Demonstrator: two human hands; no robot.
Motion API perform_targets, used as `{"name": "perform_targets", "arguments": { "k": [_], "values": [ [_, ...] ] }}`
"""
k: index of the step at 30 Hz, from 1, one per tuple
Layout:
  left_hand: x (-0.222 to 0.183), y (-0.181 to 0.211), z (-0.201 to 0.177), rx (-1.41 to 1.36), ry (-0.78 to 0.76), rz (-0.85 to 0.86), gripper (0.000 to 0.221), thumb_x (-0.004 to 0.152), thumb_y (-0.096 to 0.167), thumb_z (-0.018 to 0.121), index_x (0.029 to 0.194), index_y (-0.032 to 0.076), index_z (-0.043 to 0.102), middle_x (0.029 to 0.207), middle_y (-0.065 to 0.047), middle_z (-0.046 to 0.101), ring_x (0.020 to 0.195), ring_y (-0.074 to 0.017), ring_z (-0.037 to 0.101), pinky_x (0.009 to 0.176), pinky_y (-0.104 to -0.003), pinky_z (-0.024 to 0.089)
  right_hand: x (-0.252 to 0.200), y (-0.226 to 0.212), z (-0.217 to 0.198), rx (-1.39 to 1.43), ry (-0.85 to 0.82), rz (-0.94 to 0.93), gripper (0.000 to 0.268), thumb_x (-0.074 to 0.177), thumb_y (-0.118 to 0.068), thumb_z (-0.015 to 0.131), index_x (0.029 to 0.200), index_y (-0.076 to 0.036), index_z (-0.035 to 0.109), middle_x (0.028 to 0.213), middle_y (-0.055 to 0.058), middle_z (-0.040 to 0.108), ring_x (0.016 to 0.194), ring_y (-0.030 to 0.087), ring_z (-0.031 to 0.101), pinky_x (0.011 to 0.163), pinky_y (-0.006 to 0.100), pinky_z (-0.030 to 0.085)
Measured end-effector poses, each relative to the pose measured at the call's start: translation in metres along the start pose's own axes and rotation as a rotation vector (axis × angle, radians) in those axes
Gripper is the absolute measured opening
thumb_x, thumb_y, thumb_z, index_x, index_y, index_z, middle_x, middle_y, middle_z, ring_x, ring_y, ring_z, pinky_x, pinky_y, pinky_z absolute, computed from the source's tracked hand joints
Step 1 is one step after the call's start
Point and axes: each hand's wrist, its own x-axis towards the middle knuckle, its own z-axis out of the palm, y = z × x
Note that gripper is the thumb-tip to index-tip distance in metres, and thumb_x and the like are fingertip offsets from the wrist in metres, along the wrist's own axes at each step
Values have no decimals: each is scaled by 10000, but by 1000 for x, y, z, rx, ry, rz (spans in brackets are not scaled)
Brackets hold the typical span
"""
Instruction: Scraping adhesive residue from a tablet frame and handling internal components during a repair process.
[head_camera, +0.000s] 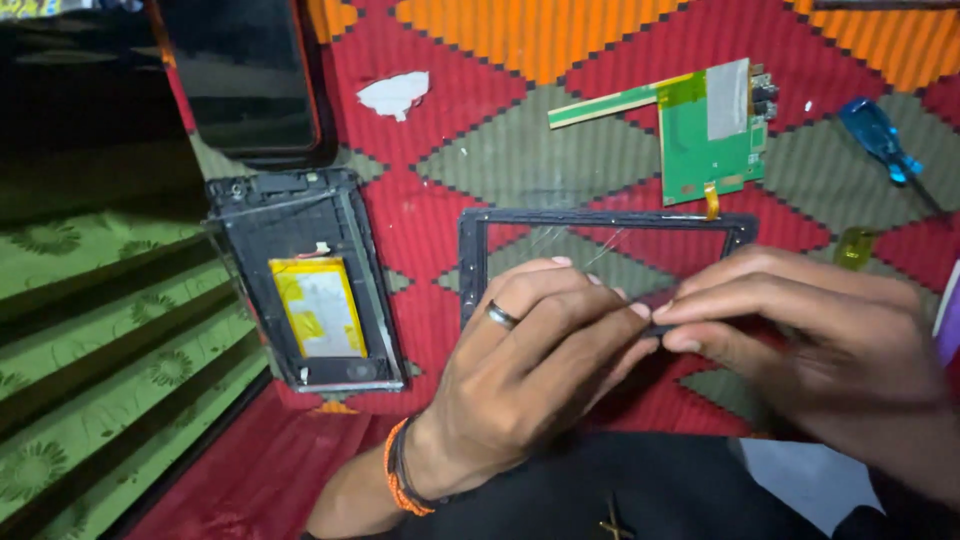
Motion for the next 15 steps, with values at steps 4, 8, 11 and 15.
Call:
{"name": "perform_targets", "arguments": {
  "k": [4,8,11,15],
  "values": [
    [-1,4,-1,16,40,13,188,903,-48,814,1052,-30,699,1029,-103,680,940,-259,645,957,-419,566,5,4,8,5,22,-70,172,720,-52,829,884,-17,791,906,63,797,667,119,715,571,211,566],
    [-14,5,-7,28,-9,-76,184,933,-15,772,1096,-28,687,1060,-110,665,962,-277,644,1020,-446,548,3,7,17,-68,-2,-126,196,721,-26,843,903,10,779,911,83,785,695,154,709,606,256,553],
    [-23,-2,-14,42,34,-59,205,930,-31,805,1101,-30,691,1059,-111,667,968,-281,652,990,-436,567,-8,30,23,-103,69,-143,301,771,13,864,1035,76,734,1083,202,728,884,274,707,812,356,574],
    [-36,-11,-40,173,158,-199,197,854,-65,818,1008,-9,709,1023,-91,736,910,-247,691,890,-385,566,-22,67,21,-104,180,-140,180,1058,213,736,1215,174,655,1260,316,634,1104,378,639,1042,444,531]
  ]
}}
